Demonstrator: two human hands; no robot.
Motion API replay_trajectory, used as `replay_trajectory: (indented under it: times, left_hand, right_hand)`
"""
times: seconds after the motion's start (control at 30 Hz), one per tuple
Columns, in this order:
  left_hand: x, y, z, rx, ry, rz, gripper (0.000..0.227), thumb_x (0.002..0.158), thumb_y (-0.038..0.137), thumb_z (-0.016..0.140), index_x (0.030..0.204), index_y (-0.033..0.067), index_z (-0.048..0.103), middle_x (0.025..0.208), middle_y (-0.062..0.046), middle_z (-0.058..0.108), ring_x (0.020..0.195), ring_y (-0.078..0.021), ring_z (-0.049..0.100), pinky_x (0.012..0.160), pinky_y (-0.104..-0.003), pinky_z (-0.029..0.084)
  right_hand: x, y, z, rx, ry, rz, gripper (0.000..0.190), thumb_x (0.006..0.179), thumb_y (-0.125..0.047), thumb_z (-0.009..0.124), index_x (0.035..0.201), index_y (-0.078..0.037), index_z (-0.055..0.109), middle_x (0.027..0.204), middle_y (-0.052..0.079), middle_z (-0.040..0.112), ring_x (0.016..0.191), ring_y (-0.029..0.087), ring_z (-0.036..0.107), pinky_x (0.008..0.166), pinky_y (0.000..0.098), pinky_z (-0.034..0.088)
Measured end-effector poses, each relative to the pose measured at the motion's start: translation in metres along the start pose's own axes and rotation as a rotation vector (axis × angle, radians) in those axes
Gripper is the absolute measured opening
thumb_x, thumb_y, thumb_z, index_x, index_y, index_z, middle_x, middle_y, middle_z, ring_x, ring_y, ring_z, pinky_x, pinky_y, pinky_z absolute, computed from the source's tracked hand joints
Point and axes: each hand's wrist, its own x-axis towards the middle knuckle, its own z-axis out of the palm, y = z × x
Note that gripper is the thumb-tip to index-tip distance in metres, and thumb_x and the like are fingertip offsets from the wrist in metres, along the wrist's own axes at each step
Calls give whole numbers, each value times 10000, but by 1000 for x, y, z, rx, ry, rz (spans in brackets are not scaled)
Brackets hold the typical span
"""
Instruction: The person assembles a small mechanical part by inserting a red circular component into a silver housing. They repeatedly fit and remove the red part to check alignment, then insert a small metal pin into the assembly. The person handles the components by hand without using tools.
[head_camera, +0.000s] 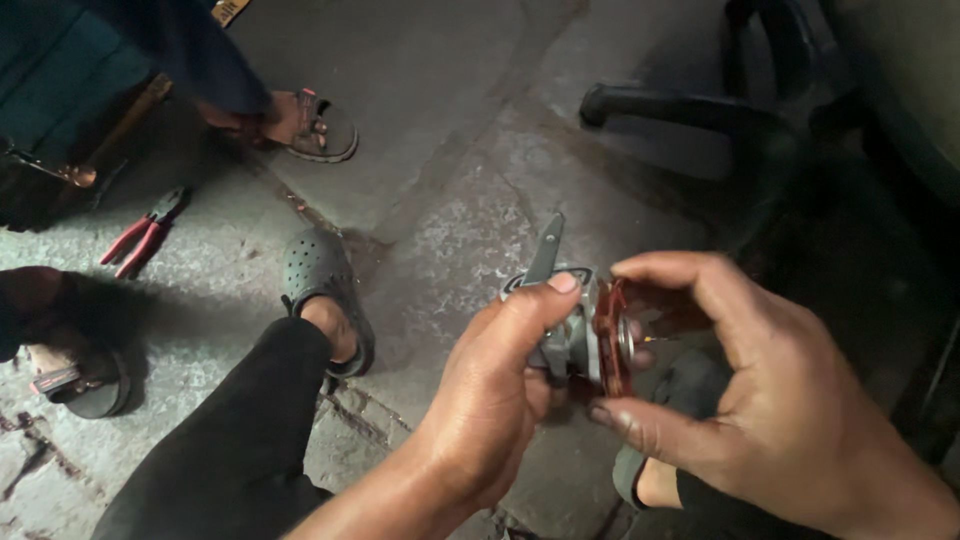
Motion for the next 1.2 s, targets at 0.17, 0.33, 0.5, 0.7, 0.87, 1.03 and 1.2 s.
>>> replay_trajectory:
  times: [0.17,0.33,0.5,0.7,0.87,1.03,1.2]
  left_hand:
    - [-1,-3,0,11,-7,34,482,980,383,525,1077,-66,672,939,-151,731,854,-226,711,818,-388,598]
    - [2,-6,2,154,40,46,449,970,393,522,1055,-21,676,868,-112,724,778,-188,695,699,-340,579]
    - [-1,-8,6,214,39,148,385,969,364,566,1150,27,609,938,-46,692,821,-118,638,659,-294,530]
    - [-5,-6,11,418,70,226,404,952,363,617,1136,4,591,905,-48,703,811,-107,647,702,-283,548]
    - [-8,-4,16,679,149,297,411,955,377,630,1100,-8,622,871,-50,711,822,-107,655,710,-297,553]
    - [-7,-6,22,669,114,342,425,938,375,626,1133,0,583,927,-45,745,883,-113,711,762,-292,587]
    - [-7,-7,22,609,112,300,426,933,377,633,1134,4,593,918,-55,722,854,-112,679,731,-296,570]
  right_hand:
    - [-3,2,-5,-49,-18,40,825,749,-370,889,1393,-43,489,1180,88,642,1128,208,658,954,382,502]
    - [-6,5,-7,115,-60,107,861,759,-284,886,1457,-29,450,1212,116,588,1148,227,613,960,397,483]
    - [-8,11,-8,266,-108,103,841,785,-207,869,1488,-15,450,1216,104,593,1101,202,639,951,379,532]
    - [-13,26,-10,553,-209,195,769,847,-108,817,1503,-25,425,1157,99,645,1014,173,626,913,363,594]
    - [-14,31,-10,717,-217,287,734,886,-70,793,1517,-27,421,1140,113,617,987,180,639,865,378,602]
    - [-19,26,-4,521,-125,196,773,843,-103,854,1509,-26,469,1118,76,688,956,149,633,838,338,618]
    - [-24,22,-8,469,-36,144,711,814,-112,856,1433,-11,521,1164,58,687,984,144,648,857,318,577]
